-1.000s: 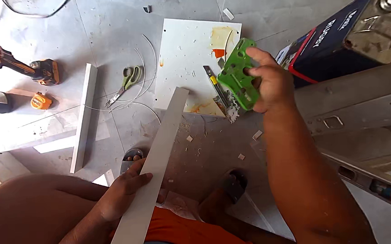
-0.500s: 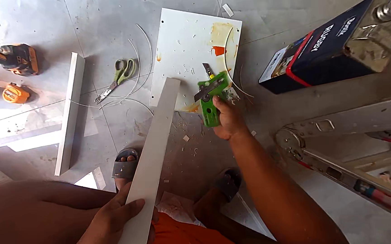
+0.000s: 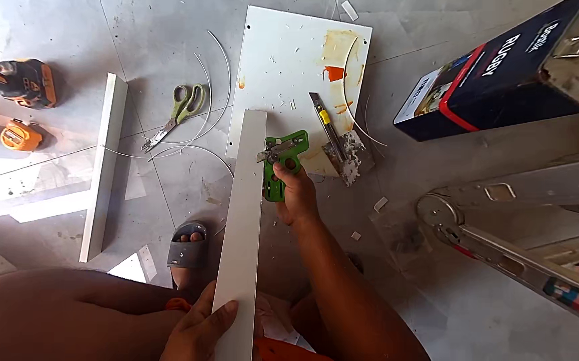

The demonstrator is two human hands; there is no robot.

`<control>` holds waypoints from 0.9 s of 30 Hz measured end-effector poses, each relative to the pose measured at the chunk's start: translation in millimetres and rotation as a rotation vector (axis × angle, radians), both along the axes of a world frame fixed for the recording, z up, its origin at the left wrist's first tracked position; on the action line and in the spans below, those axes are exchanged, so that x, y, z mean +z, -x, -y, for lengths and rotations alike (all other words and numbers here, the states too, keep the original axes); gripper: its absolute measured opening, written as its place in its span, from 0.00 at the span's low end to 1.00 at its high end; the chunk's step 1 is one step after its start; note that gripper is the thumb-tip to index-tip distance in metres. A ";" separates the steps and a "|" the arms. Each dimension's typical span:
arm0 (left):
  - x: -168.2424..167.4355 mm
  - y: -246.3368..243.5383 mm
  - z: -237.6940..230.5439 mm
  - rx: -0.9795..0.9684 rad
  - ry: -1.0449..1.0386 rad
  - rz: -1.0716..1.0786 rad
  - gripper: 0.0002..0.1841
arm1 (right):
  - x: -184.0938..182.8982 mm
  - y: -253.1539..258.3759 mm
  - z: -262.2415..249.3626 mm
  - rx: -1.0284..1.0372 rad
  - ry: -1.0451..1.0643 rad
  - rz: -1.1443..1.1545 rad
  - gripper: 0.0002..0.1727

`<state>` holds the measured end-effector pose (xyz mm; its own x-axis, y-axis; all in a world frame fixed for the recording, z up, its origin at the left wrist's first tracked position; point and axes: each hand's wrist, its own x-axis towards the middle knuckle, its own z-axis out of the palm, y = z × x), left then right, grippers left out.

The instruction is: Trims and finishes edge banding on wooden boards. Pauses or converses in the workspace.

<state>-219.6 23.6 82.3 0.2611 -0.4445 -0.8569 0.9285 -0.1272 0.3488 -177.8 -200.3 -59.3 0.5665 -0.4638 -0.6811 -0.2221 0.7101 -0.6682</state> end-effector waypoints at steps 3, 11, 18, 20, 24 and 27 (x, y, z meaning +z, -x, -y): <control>1.5 -0.8 0.9 -0.004 -0.008 -0.012 0.15 | 1.7 -0.2 -5.1 -0.015 0.038 -0.036 0.15; 4.0 -2.1 3.6 -0.010 -0.047 -0.025 0.14 | 7.6 1.0 -12.9 -0.032 0.091 -0.072 0.11; 0.4 -2.8 -1.8 -0.004 -0.008 -0.041 0.14 | 4.0 -6.1 -12.8 -0.040 0.086 -0.073 0.11; 1.0 -3.3 -1.3 -0.007 -0.015 -0.040 0.14 | 5.1 -0.5 -18.4 -0.055 0.093 -0.062 0.10; 0.5 -2.9 -1.4 0.004 -0.004 -0.038 0.14 | 8.6 10.1 -28.0 -0.097 0.100 -0.046 0.09; 2.7 -3.1 -0.3 -0.013 -0.028 -0.029 0.13 | 10.7 14.7 -32.0 -0.108 0.088 -0.044 0.08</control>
